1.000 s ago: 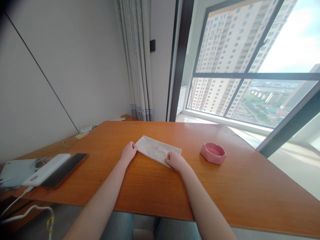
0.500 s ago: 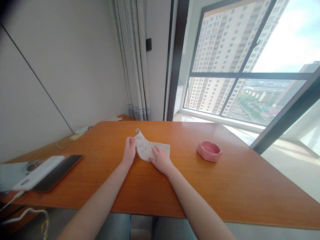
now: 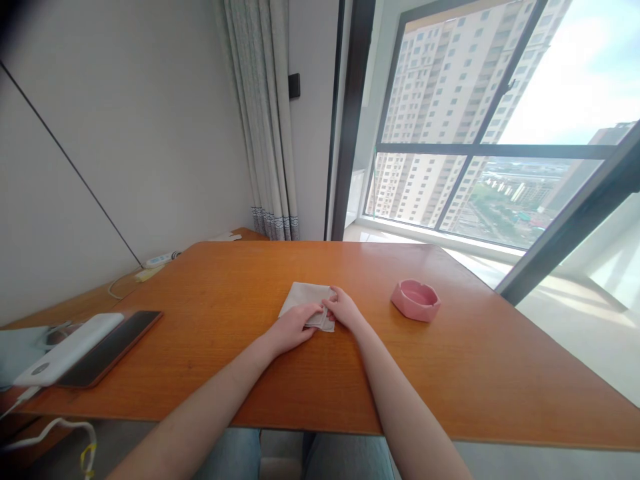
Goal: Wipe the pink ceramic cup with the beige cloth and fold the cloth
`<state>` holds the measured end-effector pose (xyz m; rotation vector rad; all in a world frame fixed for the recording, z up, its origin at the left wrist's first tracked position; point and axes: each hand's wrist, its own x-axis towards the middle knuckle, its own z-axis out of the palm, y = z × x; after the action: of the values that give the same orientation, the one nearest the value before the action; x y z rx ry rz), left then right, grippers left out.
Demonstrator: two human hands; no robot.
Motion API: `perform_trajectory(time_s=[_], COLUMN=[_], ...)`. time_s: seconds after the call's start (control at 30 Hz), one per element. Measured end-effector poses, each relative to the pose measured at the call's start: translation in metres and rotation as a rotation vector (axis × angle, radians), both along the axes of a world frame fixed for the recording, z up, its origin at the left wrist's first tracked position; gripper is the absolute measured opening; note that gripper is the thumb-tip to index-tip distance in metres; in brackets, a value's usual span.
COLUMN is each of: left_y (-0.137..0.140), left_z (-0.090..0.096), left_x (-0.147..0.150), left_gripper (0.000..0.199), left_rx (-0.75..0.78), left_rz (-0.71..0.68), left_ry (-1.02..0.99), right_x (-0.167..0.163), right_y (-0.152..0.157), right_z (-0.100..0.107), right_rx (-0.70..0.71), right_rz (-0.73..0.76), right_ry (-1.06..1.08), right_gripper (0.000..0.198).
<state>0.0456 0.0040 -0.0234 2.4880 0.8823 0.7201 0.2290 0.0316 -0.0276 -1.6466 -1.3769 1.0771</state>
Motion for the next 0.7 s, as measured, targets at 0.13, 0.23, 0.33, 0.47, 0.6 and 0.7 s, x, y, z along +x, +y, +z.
perform_trajectory(time_s=[0.13,0.23,0.33,0.47,0.6,0.7], left_y=[-0.001,-0.002,-0.003,-0.001,0.005,0.008], left_z=[0.004,0.006,0.005,0.005,0.003,0.001], left_x=[-0.001,0.001,0.003,-0.002,-0.011,-0.015], left_gripper=[0.016,0.014,0.017,0.026,0.039,0.048], left_rx=[0.108,0.133,0.158,0.159,0.052,-0.063], left_rz=[0.099,0.166,0.161,0.196,0.217,0.257], left_ry=[0.057,0.079,0.105,0.086,0.121,0.215], right_x=[-0.007,-0.007,-0.003,0.000,-0.001,-0.001], right_y=[0.002,0.003,0.005,0.005,-0.002,-0.007], right_z=[-0.006,-0.005,-0.004,-0.005,-0.003,0.002], right_rx=[0.189,0.259,0.244,0.173,0.107,0.100], right_rz=[-0.003,-0.034,-0.070,-0.042,-0.059,-0.076], right_ry=[-0.319,-0.426,-0.423,-0.508,-0.692,-0.722], right_gripper=[0.056,0.055,0.055,0.060,0.068,0.068])
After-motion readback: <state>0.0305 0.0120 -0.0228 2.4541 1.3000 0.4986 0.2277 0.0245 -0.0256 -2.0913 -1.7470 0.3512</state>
